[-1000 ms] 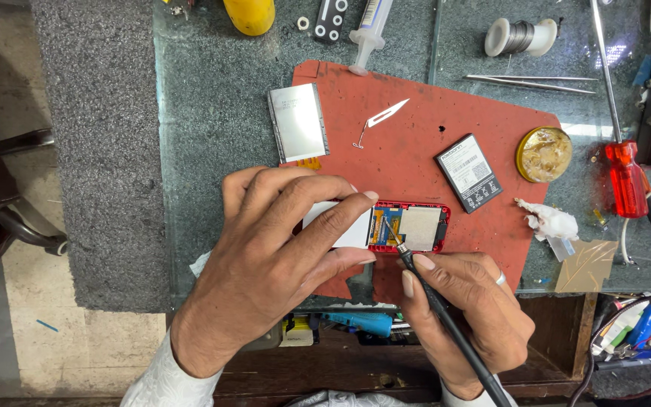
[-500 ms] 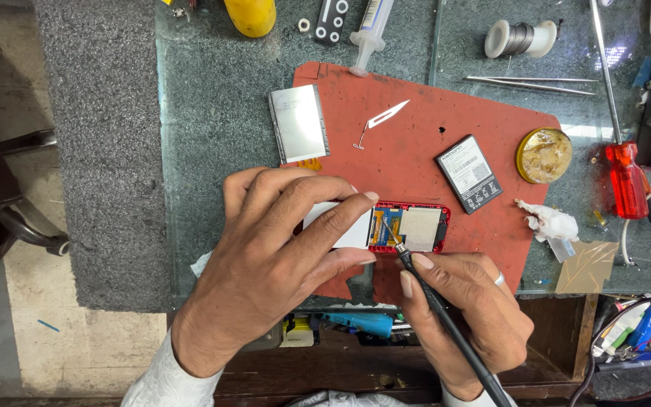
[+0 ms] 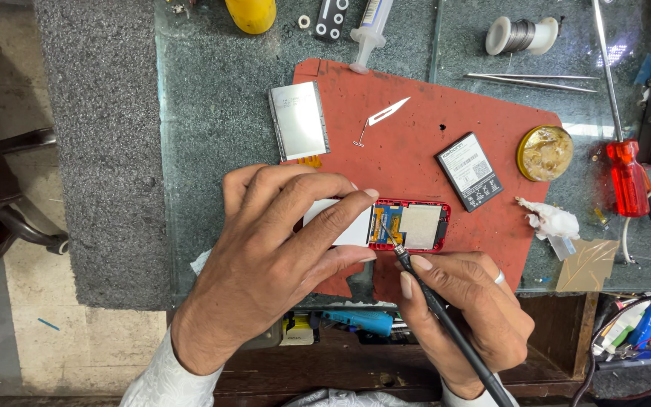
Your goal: The person works on an opened mobile phone on a red mat, pressing a white panel into the phone body and adjusting internal components by hand. They clean parts with cotton, apply adhesive from a glue tube, and use a soldering iron on the phone's internal board while holding the phone steady.
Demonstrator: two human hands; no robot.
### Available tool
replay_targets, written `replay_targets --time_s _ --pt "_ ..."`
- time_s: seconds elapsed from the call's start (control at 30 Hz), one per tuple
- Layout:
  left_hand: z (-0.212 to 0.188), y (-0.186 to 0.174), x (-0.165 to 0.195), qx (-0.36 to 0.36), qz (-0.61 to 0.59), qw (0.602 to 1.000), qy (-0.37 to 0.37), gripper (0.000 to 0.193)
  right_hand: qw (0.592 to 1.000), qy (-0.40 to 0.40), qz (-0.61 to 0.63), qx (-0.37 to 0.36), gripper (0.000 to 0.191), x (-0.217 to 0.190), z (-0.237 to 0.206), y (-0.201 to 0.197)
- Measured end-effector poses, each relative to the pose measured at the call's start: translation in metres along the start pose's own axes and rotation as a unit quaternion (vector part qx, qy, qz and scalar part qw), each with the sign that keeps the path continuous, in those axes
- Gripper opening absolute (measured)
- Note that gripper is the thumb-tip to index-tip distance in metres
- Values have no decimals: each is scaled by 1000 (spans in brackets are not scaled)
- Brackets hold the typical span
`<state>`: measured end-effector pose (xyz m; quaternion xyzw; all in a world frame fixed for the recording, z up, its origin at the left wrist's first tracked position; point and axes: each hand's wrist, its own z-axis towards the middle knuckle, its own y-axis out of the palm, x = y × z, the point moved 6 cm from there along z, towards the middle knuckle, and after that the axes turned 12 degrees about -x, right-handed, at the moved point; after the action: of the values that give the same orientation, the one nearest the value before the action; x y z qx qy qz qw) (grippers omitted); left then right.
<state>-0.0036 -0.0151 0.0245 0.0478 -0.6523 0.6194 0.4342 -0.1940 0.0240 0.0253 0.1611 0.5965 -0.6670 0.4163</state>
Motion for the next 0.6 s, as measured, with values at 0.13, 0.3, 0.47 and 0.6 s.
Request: replay_targets --time_s 0.13,0.3,0.47,0.6 --pt "0 1 -1 -1 1 1000 -4 58 1000 7 5 -4 22 1 -2 0" --pt "-1 2 -1 -3 0 1000 -3 59 1000 -5 0 -4 21 0 0 0" --pt "-1 2 -1 -3 -2 1000 -6 58 1000 3 10 -7 21 -1 1 -1" --pt "0 3 -1 -1 -8 1000 -3 59 1000 21 -2 -13 20 0 -1 0"
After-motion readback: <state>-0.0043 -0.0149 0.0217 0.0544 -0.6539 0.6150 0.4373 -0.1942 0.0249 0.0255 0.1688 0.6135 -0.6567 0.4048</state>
